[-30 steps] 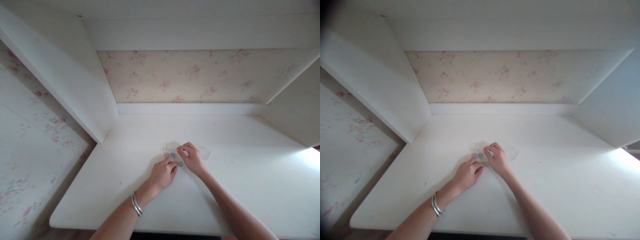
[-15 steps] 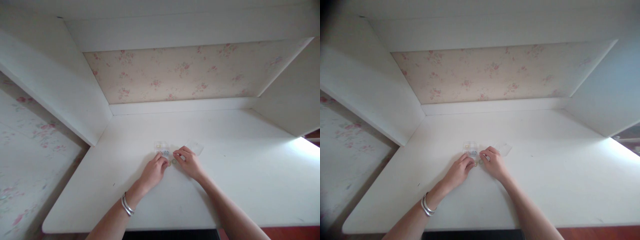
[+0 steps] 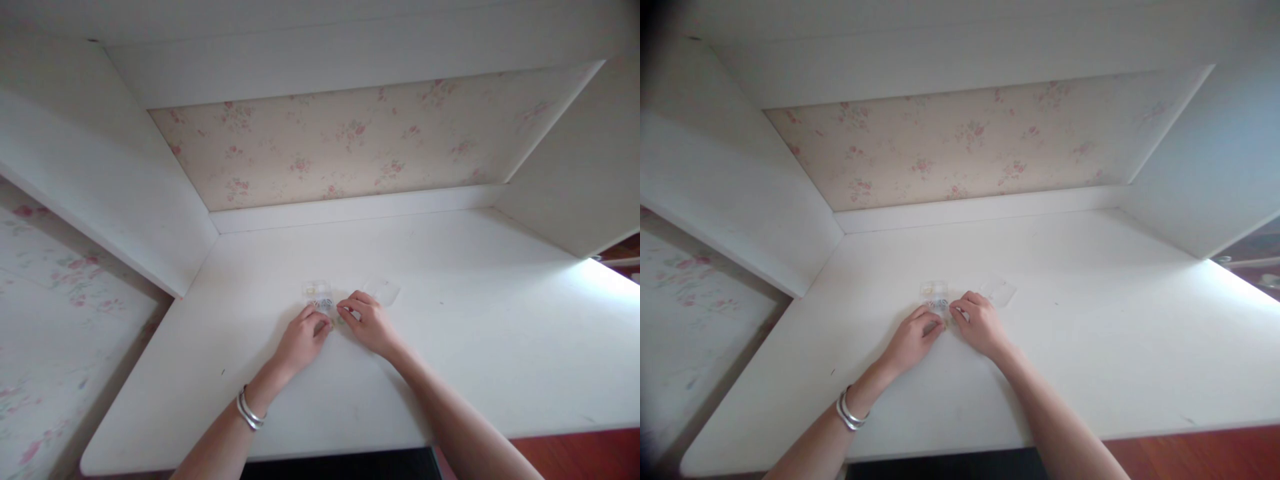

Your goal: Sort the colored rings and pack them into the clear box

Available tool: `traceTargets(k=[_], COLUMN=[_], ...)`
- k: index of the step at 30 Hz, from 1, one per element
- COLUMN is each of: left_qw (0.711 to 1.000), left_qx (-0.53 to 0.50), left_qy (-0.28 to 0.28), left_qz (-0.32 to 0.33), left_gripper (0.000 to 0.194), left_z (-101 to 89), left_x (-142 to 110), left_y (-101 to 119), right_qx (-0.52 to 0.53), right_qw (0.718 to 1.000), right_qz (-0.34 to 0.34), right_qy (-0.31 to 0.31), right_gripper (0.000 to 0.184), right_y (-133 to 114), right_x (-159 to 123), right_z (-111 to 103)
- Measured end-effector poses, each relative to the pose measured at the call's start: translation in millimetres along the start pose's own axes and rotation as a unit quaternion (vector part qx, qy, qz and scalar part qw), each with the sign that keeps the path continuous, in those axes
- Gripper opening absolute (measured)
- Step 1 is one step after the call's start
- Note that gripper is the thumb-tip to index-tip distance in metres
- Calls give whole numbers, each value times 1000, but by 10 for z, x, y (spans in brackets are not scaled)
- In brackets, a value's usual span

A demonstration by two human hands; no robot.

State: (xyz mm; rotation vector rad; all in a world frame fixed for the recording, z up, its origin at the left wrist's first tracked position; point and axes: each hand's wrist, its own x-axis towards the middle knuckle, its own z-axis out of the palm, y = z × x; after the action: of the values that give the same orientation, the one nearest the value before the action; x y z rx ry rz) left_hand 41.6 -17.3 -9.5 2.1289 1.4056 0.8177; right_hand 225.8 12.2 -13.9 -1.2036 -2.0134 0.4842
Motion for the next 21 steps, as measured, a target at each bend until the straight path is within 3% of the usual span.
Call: traceTargets(k=[6,13,21], left_qw=[998,994,988], left_qx=[-17,33,102], left_qy=[42,85,82], left_qz=[-33,-56,-76], left_gripper=[18,23,21], left_z=[-180,-404,-243], left_x=[86,441,602], left_y=[-42,-245,-401], right_qx=[-59,-131,-132], right_qw=[996,979,976], right_qz=[-31,-73,-80], right_qy=[-59,-138,-151], right_gripper=[15,15,19], right_y=[-71,-200,-206], right_x=[-19,-52,-48], right_z=[-37,-49,-22])
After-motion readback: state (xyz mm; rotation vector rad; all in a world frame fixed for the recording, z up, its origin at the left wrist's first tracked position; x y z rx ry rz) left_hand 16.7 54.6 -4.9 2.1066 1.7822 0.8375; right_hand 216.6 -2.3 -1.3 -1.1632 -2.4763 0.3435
